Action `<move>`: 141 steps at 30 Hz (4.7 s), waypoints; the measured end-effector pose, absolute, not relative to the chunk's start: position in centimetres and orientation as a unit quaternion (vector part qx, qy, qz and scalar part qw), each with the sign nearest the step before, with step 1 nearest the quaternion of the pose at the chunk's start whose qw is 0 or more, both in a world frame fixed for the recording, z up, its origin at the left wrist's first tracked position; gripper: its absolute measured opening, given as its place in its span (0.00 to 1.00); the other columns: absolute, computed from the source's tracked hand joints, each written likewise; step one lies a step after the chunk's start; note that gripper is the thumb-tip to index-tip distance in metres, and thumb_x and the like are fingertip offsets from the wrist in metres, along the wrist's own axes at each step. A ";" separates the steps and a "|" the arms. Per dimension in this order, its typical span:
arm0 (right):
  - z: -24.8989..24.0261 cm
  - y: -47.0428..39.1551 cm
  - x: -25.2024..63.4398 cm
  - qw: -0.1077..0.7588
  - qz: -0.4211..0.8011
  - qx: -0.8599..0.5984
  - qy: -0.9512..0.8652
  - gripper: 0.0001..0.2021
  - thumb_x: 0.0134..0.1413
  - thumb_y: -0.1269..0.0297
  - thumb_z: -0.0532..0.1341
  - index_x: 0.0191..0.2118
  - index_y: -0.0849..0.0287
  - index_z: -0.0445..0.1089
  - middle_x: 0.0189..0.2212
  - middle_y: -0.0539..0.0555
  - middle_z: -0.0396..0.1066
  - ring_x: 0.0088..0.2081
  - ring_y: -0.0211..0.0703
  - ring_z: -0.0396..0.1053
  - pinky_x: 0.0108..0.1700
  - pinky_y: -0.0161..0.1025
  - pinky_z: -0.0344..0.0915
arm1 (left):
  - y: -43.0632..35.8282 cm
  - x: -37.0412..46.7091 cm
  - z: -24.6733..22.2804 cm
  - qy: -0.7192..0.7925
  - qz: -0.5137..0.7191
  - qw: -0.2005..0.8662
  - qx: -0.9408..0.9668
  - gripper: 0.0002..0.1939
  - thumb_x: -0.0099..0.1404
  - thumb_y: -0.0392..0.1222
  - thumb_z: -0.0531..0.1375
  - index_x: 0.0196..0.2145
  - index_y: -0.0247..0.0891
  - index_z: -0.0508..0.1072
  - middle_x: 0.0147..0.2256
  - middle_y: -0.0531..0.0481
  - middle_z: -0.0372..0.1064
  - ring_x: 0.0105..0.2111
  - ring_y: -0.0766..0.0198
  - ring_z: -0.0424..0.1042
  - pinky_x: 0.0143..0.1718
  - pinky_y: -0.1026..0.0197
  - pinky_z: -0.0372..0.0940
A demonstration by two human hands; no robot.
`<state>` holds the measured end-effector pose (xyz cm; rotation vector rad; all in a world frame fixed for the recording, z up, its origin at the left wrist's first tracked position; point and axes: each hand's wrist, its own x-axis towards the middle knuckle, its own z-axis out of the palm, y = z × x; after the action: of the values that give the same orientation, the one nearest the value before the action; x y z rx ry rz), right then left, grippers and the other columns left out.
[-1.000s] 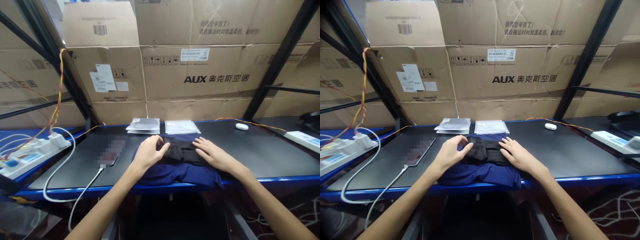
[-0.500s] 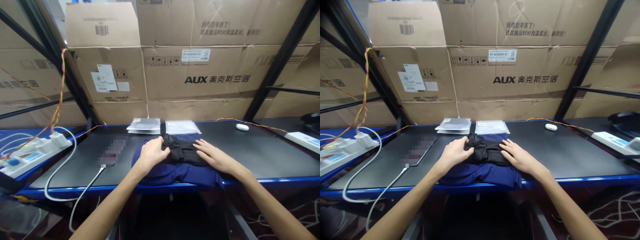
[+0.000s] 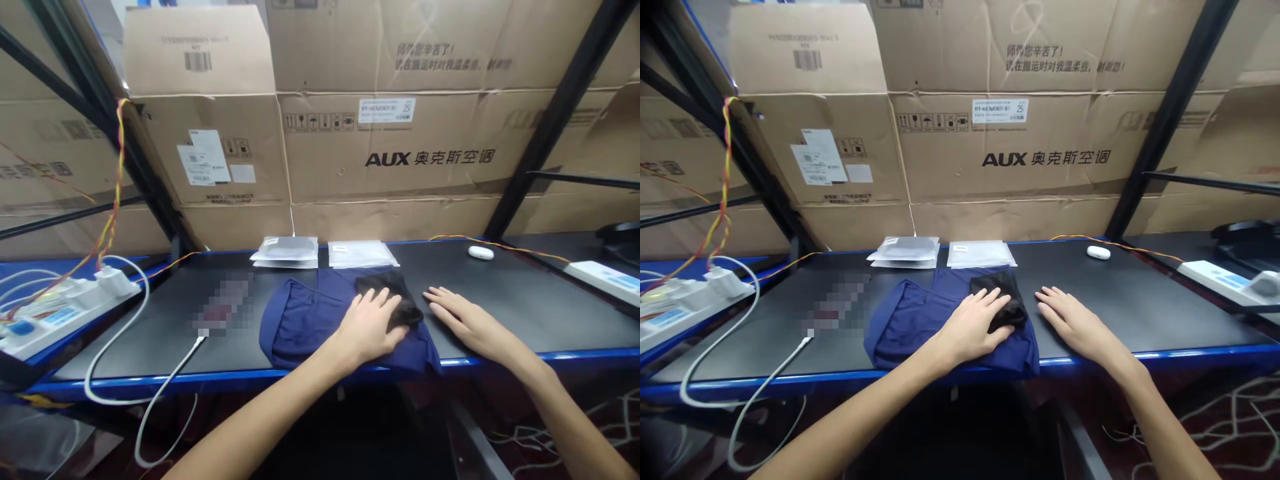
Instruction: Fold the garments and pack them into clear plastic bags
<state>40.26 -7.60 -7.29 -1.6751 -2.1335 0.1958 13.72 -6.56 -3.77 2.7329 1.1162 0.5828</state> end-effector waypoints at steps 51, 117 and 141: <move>-3.5 -3.3 33.2 0.180 0.163 -0.361 -0.901 0.24 0.62 0.48 0.58 0.62 0.44 0.65 0.64 0.49 0.61 0.67 0.56 0.51 0.67 0.59 0.49 | 6.7 5.0 -3.6 0.352 0.123 -0.009 0.928 0.23 0.73 0.51 0.50 0.58 0.37 0.70 0.60 0.41 0.64 0.59 0.51 0.66 0.59 0.53 0.61; -1.9 -2.1 27.8 0.113 0.198 -0.337 -0.913 0.32 0.53 0.55 0.65 0.64 0.50 0.64 0.66 0.54 0.57 0.70 0.59 0.44 0.68 0.56 0.48 | 1.4 3.0 -5.2 0.364 0.341 0.051 0.865 0.17 0.61 0.31 0.59 0.47 0.42 0.78 0.48 0.49 0.75 0.44 0.61 0.75 0.44 0.63 0.71; -2.2 -0.1 25.3 0.166 0.052 -0.428 -0.887 0.24 0.59 0.62 0.58 0.60 0.60 0.66 0.54 0.62 0.71 0.52 0.54 0.68 0.54 0.46 0.63 | 1.7 2.1 -4.4 0.301 0.234 -0.036 0.924 0.10 0.66 0.31 0.56 0.37 0.37 0.77 0.51 0.44 0.71 0.47 0.58 0.75 0.50 0.60 0.70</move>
<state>25.26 -0.07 -2.21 -1.2193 -2.5255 0.1480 2.15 1.67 -4.40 2.9715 0.9671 0.7529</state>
